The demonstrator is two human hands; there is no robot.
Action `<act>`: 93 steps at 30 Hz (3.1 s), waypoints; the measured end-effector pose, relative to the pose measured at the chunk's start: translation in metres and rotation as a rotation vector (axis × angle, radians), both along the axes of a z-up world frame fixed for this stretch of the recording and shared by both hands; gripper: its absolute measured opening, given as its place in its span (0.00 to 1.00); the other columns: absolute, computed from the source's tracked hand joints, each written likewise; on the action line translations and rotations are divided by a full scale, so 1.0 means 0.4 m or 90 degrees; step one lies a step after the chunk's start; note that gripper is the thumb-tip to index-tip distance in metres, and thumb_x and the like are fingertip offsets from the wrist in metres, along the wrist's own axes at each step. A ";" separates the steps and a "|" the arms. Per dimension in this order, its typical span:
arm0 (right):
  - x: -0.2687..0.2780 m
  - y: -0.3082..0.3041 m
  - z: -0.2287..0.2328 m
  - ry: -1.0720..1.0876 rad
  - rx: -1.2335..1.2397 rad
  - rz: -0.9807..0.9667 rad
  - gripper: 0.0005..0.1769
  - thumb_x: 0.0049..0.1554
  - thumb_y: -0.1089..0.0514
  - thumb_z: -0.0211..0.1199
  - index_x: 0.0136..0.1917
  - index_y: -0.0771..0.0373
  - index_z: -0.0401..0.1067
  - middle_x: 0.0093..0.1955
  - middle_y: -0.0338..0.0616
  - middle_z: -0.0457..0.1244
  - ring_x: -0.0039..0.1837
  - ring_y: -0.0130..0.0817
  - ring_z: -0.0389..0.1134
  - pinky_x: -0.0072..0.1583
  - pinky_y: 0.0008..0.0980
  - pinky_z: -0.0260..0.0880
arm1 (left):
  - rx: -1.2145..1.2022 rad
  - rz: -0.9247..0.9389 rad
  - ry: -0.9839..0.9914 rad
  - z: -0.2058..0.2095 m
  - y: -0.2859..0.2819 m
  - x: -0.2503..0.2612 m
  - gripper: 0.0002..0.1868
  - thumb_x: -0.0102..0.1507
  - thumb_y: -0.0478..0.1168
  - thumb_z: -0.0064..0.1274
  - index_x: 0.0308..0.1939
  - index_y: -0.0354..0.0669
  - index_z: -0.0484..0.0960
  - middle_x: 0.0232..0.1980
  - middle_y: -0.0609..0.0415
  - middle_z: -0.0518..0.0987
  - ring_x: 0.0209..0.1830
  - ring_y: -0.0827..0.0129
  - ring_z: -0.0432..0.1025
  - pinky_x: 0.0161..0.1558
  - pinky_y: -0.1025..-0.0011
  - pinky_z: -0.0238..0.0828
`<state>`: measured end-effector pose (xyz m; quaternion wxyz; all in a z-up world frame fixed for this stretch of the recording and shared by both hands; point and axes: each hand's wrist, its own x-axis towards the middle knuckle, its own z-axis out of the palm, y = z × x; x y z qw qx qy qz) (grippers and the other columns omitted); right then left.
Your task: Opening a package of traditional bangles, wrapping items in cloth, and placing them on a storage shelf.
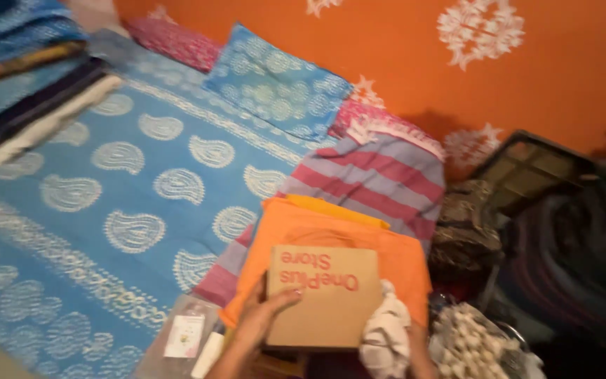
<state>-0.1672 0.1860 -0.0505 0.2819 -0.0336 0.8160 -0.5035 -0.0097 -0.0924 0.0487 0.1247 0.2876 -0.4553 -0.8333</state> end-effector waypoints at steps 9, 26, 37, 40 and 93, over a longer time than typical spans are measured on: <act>0.061 0.102 0.319 -0.182 -0.307 -0.309 0.23 0.59 0.52 0.61 0.57 0.76 0.75 0.46 0.58 0.72 0.44 0.47 0.75 0.44 0.43 0.77 | -0.023 0.014 -0.089 0.061 0.012 0.006 0.37 0.52 0.41 0.65 0.65 0.39 0.75 0.54 0.46 0.85 0.50 0.61 0.80 0.51 0.65 0.76; 0.178 -0.013 0.319 0.382 0.052 -0.171 0.23 0.51 0.56 0.67 0.60 0.63 0.72 0.51 0.51 0.70 0.52 0.46 0.73 0.53 0.41 0.73 | -0.023 -0.024 -0.101 0.122 0.034 0.056 0.43 0.52 0.47 0.64 0.71 0.45 0.68 0.59 0.48 0.82 0.56 0.63 0.77 0.54 0.64 0.74; 0.121 -0.024 0.371 -0.143 -0.425 -0.269 0.25 0.58 0.55 0.57 0.67 0.65 0.68 0.56 0.54 0.70 0.49 0.45 0.75 0.47 0.45 0.77 | -0.163 -0.062 0.107 0.203 0.039 0.069 0.56 0.43 0.35 0.68 0.74 0.44 0.59 0.66 0.47 0.74 0.66 0.60 0.69 0.63 0.64 0.67; 0.048 -0.027 0.370 -0.070 -0.440 -0.234 0.24 0.59 0.54 0.57 0.66 0.65 0.69 0.54 0.52 0.70 0.47 0.45 0.74 0.46 0.45 0.77 | -0.264 -0.067 0.196 0.255 0.024 0.030 0.60 0.42 0.34 0.70 0.75 0.45 0.53 0.69 0.48 0.68 0.70 0.61 0.63 0.66 0.65 0.61; 0.013 -0.110 0.343 0.544 0.190 -0.007 0.28 0.50 0.42 0.70 0.61 0.54 0.78 0.64 0.49 0.66 0.67 0.46 0.64 0.68 0.41 0.62 | 0.062 0.172 0.006 0.135 -0.022 0.087 0.48 0.46 0.33 0.62 0.69 0.39 0.58 0.58 0.41 0.75 0.55 0.53 0.76 0.53 0.54 0.75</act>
